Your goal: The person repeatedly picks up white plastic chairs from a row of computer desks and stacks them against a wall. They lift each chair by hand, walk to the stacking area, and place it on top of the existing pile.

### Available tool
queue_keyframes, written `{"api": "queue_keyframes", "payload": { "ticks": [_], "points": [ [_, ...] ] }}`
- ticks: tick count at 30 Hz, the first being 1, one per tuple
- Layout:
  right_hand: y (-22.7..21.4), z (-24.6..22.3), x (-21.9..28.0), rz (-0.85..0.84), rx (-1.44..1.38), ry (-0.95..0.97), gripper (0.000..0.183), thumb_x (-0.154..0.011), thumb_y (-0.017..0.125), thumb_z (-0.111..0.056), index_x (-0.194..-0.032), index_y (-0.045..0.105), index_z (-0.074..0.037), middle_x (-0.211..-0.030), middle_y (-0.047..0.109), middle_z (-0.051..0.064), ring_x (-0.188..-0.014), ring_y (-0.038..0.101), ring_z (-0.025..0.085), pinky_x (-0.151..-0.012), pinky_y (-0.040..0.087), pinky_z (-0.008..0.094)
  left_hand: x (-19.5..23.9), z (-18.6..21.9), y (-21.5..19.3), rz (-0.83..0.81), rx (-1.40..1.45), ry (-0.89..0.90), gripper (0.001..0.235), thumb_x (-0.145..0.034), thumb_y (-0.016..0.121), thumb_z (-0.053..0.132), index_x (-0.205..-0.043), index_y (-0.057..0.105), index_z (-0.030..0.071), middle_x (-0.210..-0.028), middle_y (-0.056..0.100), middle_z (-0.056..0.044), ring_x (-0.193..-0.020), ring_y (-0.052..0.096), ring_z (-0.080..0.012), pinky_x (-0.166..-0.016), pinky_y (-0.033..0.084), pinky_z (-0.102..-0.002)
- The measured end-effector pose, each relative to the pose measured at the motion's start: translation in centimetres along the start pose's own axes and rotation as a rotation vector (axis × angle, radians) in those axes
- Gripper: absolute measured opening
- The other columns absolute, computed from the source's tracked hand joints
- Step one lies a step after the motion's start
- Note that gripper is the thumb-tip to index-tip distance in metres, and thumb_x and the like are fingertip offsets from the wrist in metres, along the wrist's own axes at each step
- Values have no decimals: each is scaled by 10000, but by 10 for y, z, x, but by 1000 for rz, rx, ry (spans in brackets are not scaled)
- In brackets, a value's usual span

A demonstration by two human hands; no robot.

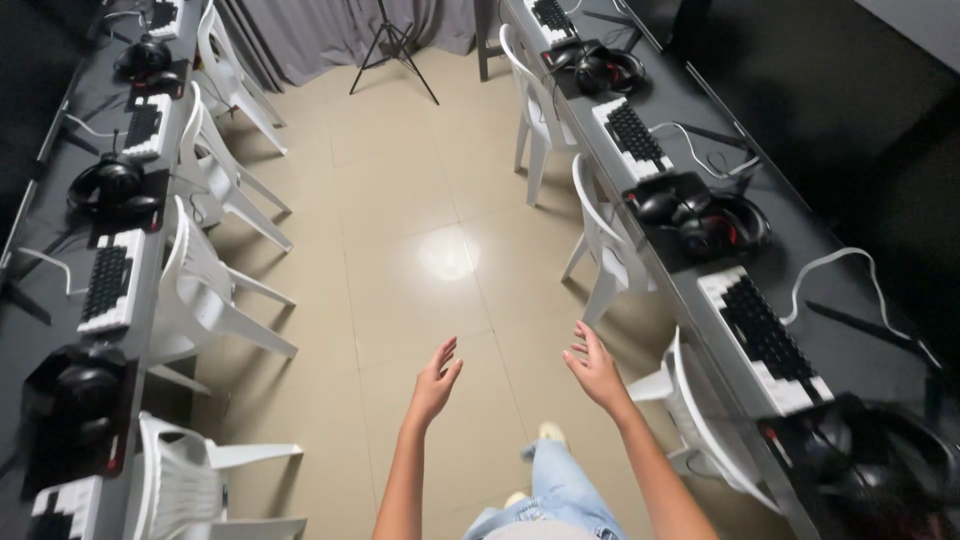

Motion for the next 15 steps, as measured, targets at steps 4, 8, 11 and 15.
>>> {"api": "queue_keyframes", "payload": {
  "ticks": [4, 8, 11, 15],
  "points": [
    [3, 2, -106, -4, -31, -14, 721, -908, 700, -170, -1543, 366, -95, -1459, 534, 157, -1229, 640, 267, -944, 583, 393, -96, 31, -6, -24, 4, -5, 559, -980, 638, 209, -1509, 469, 140, -1522, 542, -134, -1430, 495, -278, -1111, 468, -428],
    [5, 7, -223, -31, -46, -24, 703, -917, 697, -166, -1537, 375, -90, -1456, 540, 154, -1231, 639, 262, -945, 576, 387, -204, 27, -14, 7, 8, -12, 558, -978, 639, 213, -1506, 473, 135, -1518, 549, -133, -1423, 508, -276, -1111, 473, -420],
    [6, -1, -296, -64, -34, 1, 686, -920, 691, -174, -1527, 384, -90, -1442, 557, 142, -1215, 650, 247, -932, 575, 380, -267, 27, -21, 47, 39, -38, 554, -980, 637, 211, -1502, 475, 121, -1514, 552, -140, -1417, 517, -277, -1112, 472, -416],
    [18, -7, -409, -104, -19, 13, 656, -931, 679, -189, -1519, 406, -87, -1417, 588, 119, -1191, 670, 218, -929, 563, 351, -353, 28, -40, 87, 53, -48, 552, -982, 627, 199, -1502, 471, 106, -1503, 558, -148, -1405, 521, -270, -1107, 467, -407]
  ]
}}
Point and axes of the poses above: each hand's wrist, its own x-axis away from the middle knuckle, its own y-axis out of the palm, z = x × y, the point moved 5 cm from there along -x, towards the middle knuckle
